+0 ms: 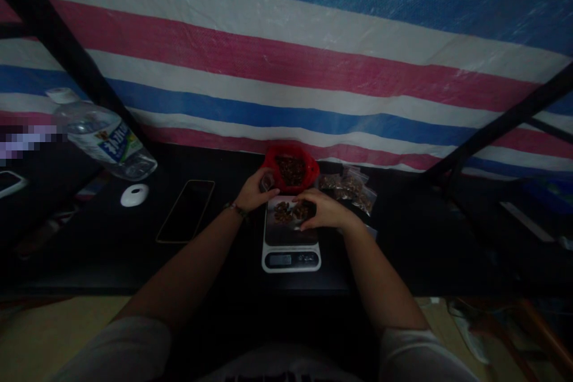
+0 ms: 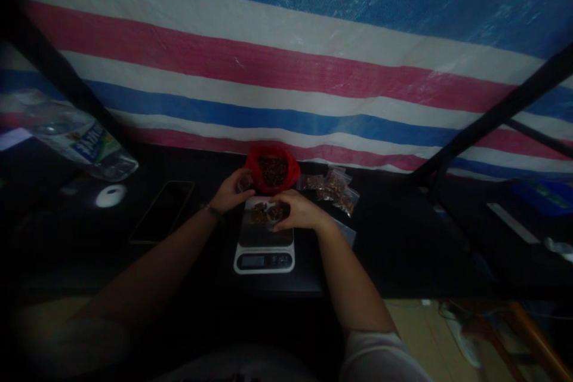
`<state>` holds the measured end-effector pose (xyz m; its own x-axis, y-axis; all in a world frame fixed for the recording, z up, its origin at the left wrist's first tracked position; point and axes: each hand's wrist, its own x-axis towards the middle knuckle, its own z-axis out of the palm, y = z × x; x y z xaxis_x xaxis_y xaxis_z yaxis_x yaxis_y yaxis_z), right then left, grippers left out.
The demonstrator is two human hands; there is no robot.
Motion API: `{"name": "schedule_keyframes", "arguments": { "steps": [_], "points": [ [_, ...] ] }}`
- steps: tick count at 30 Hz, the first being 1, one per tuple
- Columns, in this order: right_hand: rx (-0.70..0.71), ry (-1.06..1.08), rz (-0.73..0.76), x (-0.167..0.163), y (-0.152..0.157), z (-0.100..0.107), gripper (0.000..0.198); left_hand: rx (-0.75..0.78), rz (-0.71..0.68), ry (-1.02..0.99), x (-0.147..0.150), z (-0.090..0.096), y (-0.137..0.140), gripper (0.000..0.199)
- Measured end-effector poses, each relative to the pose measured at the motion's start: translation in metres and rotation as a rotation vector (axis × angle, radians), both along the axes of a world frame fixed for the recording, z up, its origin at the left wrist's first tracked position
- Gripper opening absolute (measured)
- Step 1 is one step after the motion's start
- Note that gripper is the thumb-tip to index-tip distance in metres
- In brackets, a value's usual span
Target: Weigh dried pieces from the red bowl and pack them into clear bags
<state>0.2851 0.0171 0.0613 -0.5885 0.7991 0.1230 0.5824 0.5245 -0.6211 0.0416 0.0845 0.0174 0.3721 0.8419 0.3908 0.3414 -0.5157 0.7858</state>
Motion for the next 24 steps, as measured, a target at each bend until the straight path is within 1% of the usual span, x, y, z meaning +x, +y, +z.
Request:
{"name": "schedule_keyframes", "arguments": {
  "steps": [2, 4, 6, 8, 10, 12, 14, 16, 19, 21, 24],
  "points": [
    [0.009, -0.016, 0.000, -0.003, -0.002, 0.001, 0.062, 0.000, 0.006, 0.023, 0.001, 0.000, 0.001, 0.064],
    [0.023, -0.021, 0.011, -0.005, -0.002, 0.003, 0.051, 0.000, 0.026, 0.031, 0.002, -0.002, 0.002, 0.065],
    [0.039, -0.003, 0.006, -0.006, -0.002, 0.003, 0.041, -0.017, 0.064, 0.034, 0.004, -0.004, 0.003, 0.062],
    [0.055, 0.049, -0.033, -0.006, -0.001, 0.002, 0.037, -0.041, 0.101, 0.042, 0.005, -0.007, 0.004, 0.055],
    [0.079, 0.131, -0.094, -0.006, 0.002, -0.002, 0.037, -0.051, 0.121, 0.055, 0.005, -0.007, 0.004, 0.049],
    [0.108, 0.226, -0.181, -0.006, 0.005, -0.007, 0.038, -0.025, 0.125, 0.081, 0.006, -0.004, 0.002, 0.044],
    [0.116, 0.309, -0.272, -0.006, 0.007, -0.012, 0.040, 0.045, 0.098, 0.136, 0.006, 0.002, -0.002, 0.040],
    [0.109, 0.367, -0.324, -0.009, 0.008, -0.014, 0.041, 0.137, 0.046, 0.214, 0.008, 0.012, -0.007, 0.040],
    [0.127, 0.392, -0.323, -0.017, 0.006, -0.013, 0.042, 0.239, 0.005, 0.323, 0.012, 0.026, -0.017, 0.042],
    [0.125, 0.415, -0.299, -0.025, 0.004, -0.012, 0.047, 0.283, 0.003, 0.376, 0.015, 0.032, -0.022, 0.044],
    [0.043, 0.534, -0.288, -0.034, 0.002, -0.018, 0.060, 0.327, -0.003, 0.424, 0.018, 0.036, -0.029, 0.046]
  ]
}}
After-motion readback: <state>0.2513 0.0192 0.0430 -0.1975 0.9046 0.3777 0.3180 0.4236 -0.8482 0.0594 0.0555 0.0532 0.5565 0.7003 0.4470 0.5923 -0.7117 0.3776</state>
